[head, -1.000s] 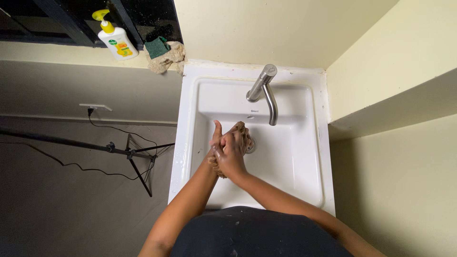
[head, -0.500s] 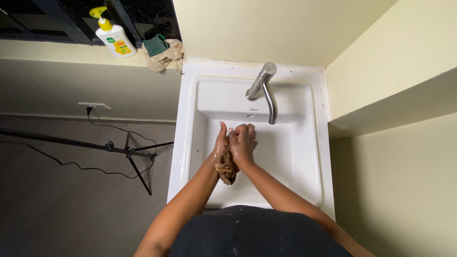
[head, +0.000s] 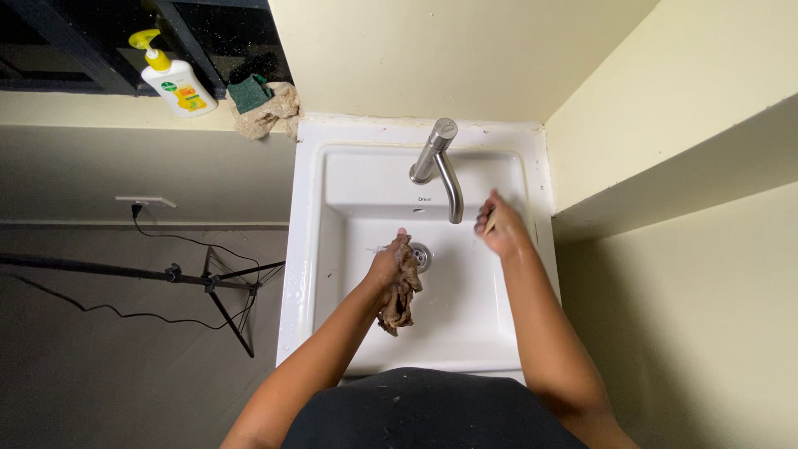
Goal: The person scrubs the sink and faucet with a green sponge, then wipes them down with a cloth.
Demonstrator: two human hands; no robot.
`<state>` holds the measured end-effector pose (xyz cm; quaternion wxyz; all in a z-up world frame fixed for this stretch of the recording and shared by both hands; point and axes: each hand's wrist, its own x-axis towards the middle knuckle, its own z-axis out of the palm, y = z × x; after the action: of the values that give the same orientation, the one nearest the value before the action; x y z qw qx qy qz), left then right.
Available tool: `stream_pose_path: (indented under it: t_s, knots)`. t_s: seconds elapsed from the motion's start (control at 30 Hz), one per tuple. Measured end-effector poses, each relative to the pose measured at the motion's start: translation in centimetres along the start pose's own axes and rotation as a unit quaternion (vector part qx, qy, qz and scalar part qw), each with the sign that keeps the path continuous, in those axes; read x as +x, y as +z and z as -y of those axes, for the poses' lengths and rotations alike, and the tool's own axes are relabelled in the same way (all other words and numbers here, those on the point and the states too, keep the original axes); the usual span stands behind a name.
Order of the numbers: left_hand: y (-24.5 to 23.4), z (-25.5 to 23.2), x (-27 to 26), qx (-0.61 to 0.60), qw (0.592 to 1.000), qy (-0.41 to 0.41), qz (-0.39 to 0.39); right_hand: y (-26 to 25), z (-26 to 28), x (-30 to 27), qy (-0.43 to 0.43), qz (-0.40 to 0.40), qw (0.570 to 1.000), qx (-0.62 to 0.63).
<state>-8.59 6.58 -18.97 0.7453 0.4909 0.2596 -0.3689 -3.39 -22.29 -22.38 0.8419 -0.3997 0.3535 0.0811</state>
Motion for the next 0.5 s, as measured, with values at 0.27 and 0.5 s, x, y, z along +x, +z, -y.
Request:
stream_pose_path:
  t_s: [0.27, 0.5]
  knots:
    - [4.1, -2.7, -3.1, 0.242, 0.947, 0.173, 0.124, 2.8, 8.6, -1.1, -0.345, 0.057, 0.933, -0.086]
    - [3.1, -3.0, -3.1, 0.364, 0.894, 0.255, 0.057, 5.4, -1.5, -12.2, -0.133, 0.246, 0.899, -0.337]
